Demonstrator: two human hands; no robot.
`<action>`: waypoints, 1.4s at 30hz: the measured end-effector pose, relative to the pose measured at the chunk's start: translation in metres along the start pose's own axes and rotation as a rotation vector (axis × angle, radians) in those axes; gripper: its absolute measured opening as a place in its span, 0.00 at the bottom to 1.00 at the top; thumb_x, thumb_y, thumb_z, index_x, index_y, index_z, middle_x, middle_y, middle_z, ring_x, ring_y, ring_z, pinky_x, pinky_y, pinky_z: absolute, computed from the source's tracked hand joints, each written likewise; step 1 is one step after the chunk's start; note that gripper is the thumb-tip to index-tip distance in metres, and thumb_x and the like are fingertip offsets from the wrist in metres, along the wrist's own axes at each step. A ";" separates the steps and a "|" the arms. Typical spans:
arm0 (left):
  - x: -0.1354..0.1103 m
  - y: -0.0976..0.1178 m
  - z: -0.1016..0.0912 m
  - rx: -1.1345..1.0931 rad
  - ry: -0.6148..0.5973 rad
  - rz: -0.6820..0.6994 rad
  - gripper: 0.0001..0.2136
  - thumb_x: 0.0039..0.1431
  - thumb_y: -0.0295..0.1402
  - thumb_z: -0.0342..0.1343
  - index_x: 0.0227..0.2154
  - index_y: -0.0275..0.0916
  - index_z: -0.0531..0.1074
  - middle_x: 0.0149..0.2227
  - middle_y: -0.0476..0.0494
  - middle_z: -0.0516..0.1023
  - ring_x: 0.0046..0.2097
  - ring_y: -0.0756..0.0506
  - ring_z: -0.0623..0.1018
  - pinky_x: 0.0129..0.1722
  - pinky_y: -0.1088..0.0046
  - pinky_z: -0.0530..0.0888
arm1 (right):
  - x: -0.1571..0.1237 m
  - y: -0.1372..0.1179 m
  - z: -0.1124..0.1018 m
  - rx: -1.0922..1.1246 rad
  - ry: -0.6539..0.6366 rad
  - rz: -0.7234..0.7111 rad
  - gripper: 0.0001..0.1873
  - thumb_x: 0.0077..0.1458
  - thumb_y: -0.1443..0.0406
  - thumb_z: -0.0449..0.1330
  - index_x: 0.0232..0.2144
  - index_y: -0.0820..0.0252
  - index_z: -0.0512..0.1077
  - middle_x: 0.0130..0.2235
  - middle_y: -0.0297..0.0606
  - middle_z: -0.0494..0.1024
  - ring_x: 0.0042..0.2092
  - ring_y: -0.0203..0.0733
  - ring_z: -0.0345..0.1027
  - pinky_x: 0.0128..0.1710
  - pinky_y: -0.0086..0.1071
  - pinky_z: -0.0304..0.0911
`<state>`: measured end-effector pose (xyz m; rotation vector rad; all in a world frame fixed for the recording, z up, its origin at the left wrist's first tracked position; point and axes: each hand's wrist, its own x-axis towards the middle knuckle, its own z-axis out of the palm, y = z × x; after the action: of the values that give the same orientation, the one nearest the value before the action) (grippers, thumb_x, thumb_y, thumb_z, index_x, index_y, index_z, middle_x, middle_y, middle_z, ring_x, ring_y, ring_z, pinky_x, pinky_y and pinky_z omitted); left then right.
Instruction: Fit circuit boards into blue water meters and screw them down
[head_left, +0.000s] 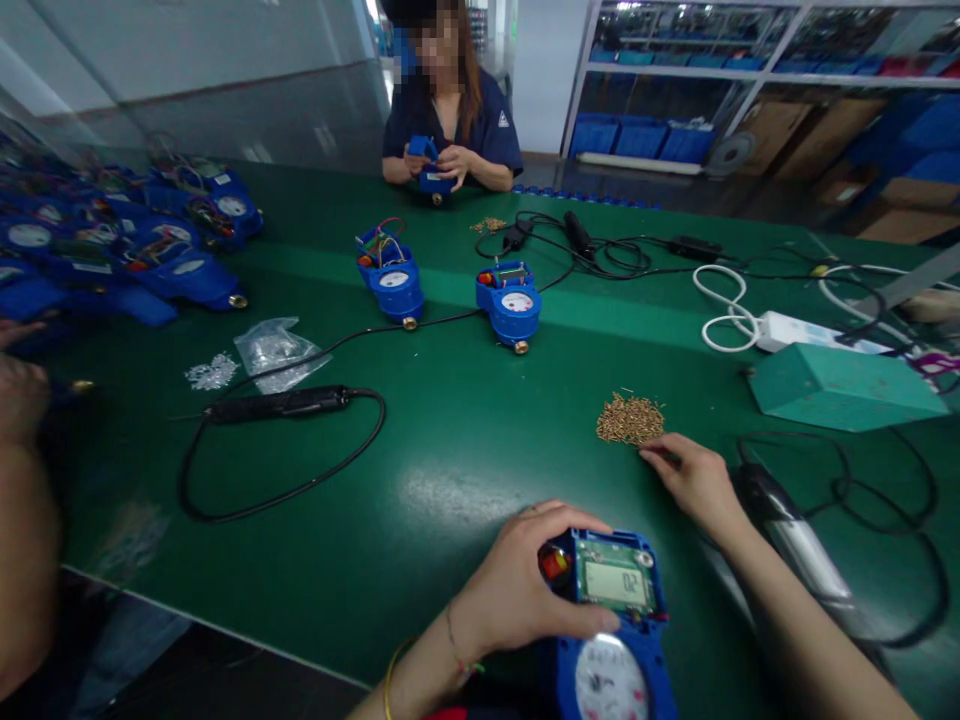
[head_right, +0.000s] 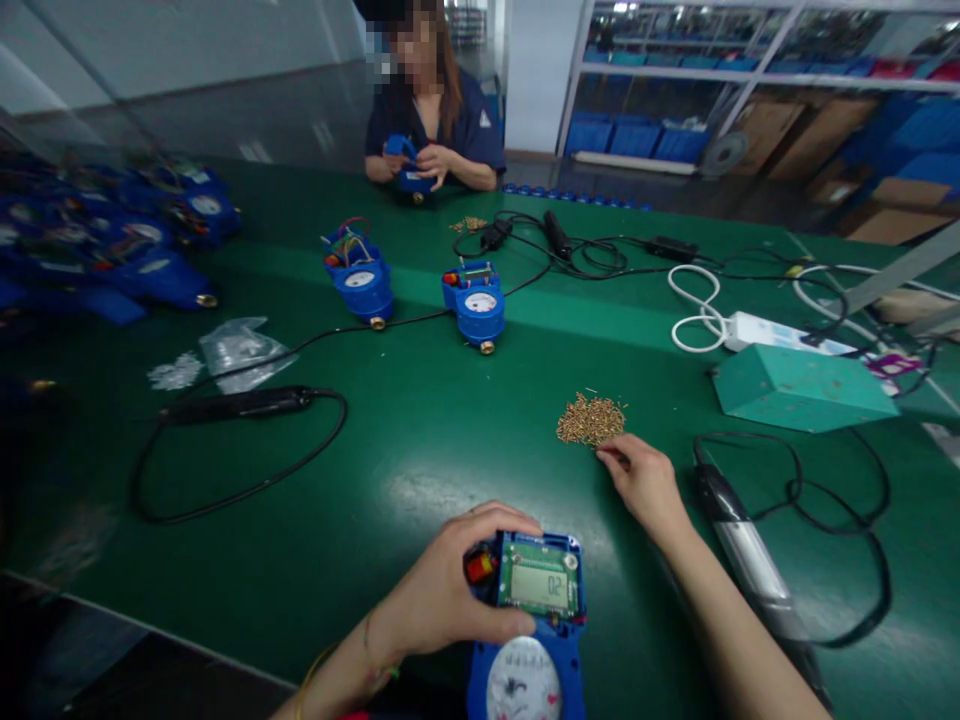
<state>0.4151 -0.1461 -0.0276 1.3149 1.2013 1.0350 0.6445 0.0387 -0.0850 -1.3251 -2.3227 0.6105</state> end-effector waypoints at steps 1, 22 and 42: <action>0.000 0.000 0.000 0.000 -0.003 0.004 0.28 0.41 0.38 0.73 0.48 0.42 0.76 0.47 0.43 0.79 0.47 0.41 0.77 0.51 0.61 0.71 | 0.000 0.000 0.003 -0.005 -0.009 -0.012 0.18 0.60 0.53 0.53 0.32 0.60 0.75 0.37 0.44 0.79 0.37 0.47 0.75 0.39 0.39 0.70; 0.005 0.004 0.001 0.007 -0.073 -0.098 0.30 0.42 0.40 0.72 0.50 0.43 0.72 0.49 0.42 0.79 0.49 0.39 0.78 0.53 0.58 0.72 | -0.013 -0.100 -0.053 0.590 -0.553 0.073 0.20 0.56 0.49 0.62 0.27 0.61 0.72 0.27 0.36 0.71 0.29 0.35 0.64 0.28 0.26 0.62; 0.006 0.001 0.005 0.030 -0.014 -0.130 0.32 0.38 0.39 0.73 0.48 0.40 0.66 0.48 0.38 0.79 0.48 0.36 0.79 0.46 0.59 0.75 | 0.022 -0.152 -0.040 -0.092 -0.960 -0.156 0.13 0.55 0.60 0.56 0.22 0.58 0.71 0.21 0.32 0.71 0.23 0.34 0.60 0.23 0.27 0.50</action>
<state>0.4210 -0.1407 -0.0273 1.2483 1.2789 0.9167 0.5494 -0.0042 0.0345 -0.9645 -3.1765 1.3137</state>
